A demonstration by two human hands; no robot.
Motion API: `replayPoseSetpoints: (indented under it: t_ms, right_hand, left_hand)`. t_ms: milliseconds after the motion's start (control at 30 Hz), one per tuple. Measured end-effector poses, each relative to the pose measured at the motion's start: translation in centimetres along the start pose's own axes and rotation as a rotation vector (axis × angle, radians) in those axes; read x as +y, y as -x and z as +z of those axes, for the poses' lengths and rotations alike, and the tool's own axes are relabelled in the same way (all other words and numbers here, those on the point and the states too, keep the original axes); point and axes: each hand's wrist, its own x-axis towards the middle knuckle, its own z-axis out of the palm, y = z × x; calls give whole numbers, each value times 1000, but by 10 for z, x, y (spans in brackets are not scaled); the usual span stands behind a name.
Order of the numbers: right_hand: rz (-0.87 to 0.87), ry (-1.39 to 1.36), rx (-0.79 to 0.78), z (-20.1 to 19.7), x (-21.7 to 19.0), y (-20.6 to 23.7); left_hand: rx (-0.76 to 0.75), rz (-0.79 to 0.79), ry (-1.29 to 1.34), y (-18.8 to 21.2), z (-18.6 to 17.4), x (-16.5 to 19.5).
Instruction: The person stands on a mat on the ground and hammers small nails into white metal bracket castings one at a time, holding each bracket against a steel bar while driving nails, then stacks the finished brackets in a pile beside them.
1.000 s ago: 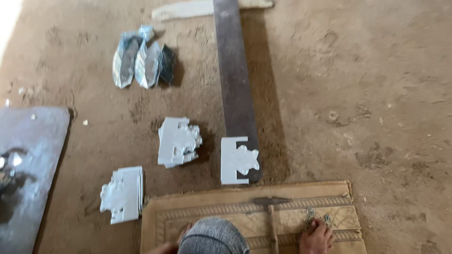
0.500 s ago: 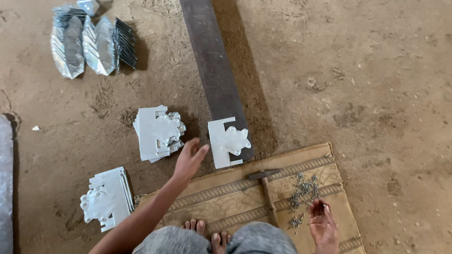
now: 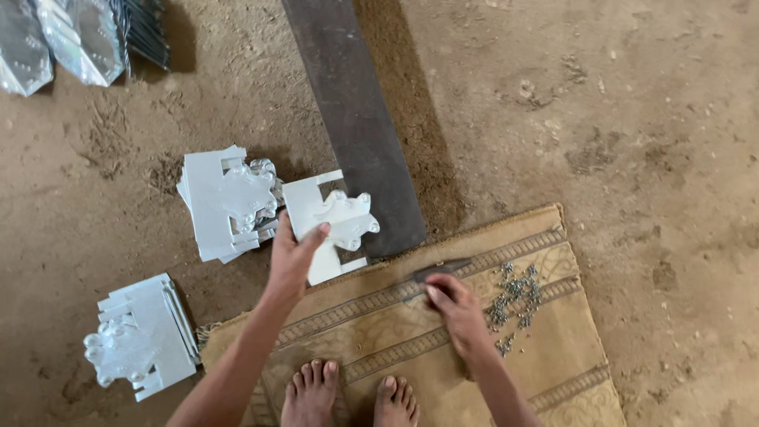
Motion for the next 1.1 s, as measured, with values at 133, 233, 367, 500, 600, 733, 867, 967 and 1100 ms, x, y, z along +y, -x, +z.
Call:
replayPoseSetpoints:
  t_ms: [133, 233, 367, 500, 600, 733, 867, 967, 1100]
  right_hand:
    - [-631, 626, 112, 47, -27, -32]
    - [-748, 780, 163, 50, -20, -43]
    - [-682, 824, 350, 19, 40, -10]
    - [-529, 1251, 539, -36, 107, 39]
    - [-231, 1285, 548, -62, 127, 54]
    - [-319, 975, 449, -69, 118, 73]
    - [-375, 695, 321, -57, 80, 121]
    - [-714, 516, 298, -47, 66, 126]
    - [-693, 655, 197, -36, 66, 85]
  left_hand:
    - [-120, -60, 310, 2, -8, 0]
    - [-174, -21, 212, -1, 12, -7]
    - [-252, 317, -49, -7, 32, -25]
    - [-258, 262, 51, -12, 33, -38]
    - [-254, 229, 162, -15, 31, -40]
    - [-289, 317, 35, -18, 28, -41]
    - [-291, 386, -54, -20, 26, -42]
    - [-298, 420, -75, -21, 26, -43]
    - [-308, 434, -81, -21, 27, -40]
